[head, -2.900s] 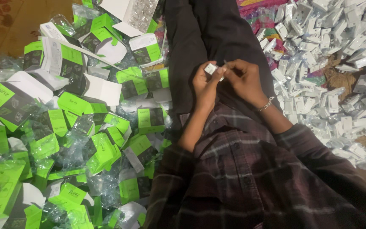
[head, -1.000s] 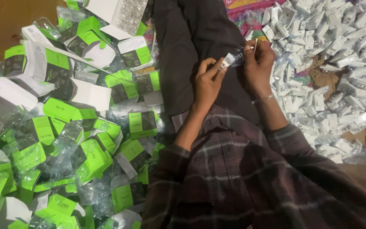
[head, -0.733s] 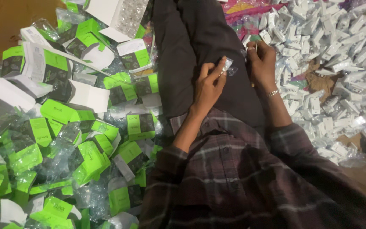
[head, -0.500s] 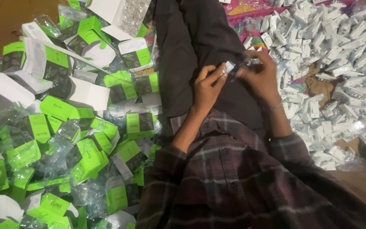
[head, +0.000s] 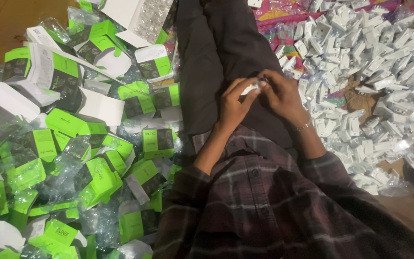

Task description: The person sits on the floor and packs small white electrical accessories into green and white product boxes, wrapping items in plastic and placing packed boxes aside. They handle the small parts one at a time and occasionally pick up a thin pin-like object from the pile.

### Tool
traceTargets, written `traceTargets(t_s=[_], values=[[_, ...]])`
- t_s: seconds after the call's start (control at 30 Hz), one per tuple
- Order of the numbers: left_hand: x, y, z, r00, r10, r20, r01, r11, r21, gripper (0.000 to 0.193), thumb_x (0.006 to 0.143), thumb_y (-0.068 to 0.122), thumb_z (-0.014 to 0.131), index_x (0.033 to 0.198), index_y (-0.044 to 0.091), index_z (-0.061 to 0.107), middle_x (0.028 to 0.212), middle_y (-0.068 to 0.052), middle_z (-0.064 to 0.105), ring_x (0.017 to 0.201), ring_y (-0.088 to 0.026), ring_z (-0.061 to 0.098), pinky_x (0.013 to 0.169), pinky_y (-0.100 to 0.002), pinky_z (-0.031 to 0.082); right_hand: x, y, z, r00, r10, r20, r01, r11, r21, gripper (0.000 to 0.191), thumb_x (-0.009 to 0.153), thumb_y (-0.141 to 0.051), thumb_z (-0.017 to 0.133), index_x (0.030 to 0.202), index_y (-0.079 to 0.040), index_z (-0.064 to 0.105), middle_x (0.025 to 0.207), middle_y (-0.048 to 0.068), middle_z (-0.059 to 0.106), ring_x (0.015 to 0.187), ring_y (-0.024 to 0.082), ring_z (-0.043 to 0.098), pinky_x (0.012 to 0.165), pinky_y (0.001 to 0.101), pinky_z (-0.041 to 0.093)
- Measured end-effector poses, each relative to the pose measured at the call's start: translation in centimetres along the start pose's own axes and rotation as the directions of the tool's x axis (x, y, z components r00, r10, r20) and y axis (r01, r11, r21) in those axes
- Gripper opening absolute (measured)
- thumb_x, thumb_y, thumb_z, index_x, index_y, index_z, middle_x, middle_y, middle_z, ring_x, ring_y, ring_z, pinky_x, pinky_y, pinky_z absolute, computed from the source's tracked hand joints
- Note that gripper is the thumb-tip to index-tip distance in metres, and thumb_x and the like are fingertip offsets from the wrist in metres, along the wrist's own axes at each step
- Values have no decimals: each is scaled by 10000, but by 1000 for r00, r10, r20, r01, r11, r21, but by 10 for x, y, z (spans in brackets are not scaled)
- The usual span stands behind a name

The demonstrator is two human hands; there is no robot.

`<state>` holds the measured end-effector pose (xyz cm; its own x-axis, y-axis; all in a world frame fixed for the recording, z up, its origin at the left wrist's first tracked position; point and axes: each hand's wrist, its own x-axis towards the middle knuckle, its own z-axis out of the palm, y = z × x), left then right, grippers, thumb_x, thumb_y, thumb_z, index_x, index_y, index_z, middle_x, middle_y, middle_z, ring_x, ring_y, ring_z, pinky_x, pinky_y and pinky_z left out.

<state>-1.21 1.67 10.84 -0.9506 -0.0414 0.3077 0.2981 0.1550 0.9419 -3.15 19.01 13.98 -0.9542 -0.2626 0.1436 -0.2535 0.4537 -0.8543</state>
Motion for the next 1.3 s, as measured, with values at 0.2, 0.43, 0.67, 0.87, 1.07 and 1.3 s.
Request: traceTargets(t_s=[0.2,0.43,0.67,0.87,1.07,1.3], values=[[0,2,-4,995,-57,85,70,986,-152,139,982,83,700,1105,24,727,1077,-112,701,1021,-219,703,895,-328,559,-2,21,1,943,332,38,-299,790,535,195,1112,-104,593,1292,-27,597,871,-15,579,756,62,513,656,233,415],[0,3,-3,998,-37,51,39,999,-33,220,923,54,717,1135,-2,700,1046,-121,703,980,-232,721,851,-325,573,2,19,-1,943,254,214,-322,860,397,217,1060,-69,563,1274,-36,571,958,-12,631,823,42,570,700,219,471],[-3,-5,1,999,-35,11,35,999,21,101,991,77,684,1025,-17,697,969,-126,727,868,-242,740,750,-325,579,5,6,3,994,107,12,-105,938,329,182,1081,-38,587,1259,2,580,1016,-6,606,898,51,545,763,224,462],[-2,-3,-1,995,-80,-67,80,997,0,204,1013,161,627,927,-6,708,834,-118,708,747,-218,713,672,-318,532,4,2,-7,980,167,113,-183,971,156,282,1018,-86,663,1297,-43,665,791,-9,511,705,56,452,626,250,393],[-9,-17,-2,994,-31,105,37,998,-54,325,1044,225,614,827,-11,670,700,-82,579,621,-157,572,578,-320,424,13,-18,-22,927,176,332,-166,984,-59,268,917,-173,758,1146,-36,732,749,34,665,652,74,555,582,280,470],[-17,-47,16,936,-333,112,351,903,-249,412,1022,334,647,774,7,679,642,-54,624,602,-96,572,562,-285,442,22,-40,-77,882,6,472,-93,982,161,117,934,-85,717,971,25,736,687,53,650,637,95,581,556,274,462]])
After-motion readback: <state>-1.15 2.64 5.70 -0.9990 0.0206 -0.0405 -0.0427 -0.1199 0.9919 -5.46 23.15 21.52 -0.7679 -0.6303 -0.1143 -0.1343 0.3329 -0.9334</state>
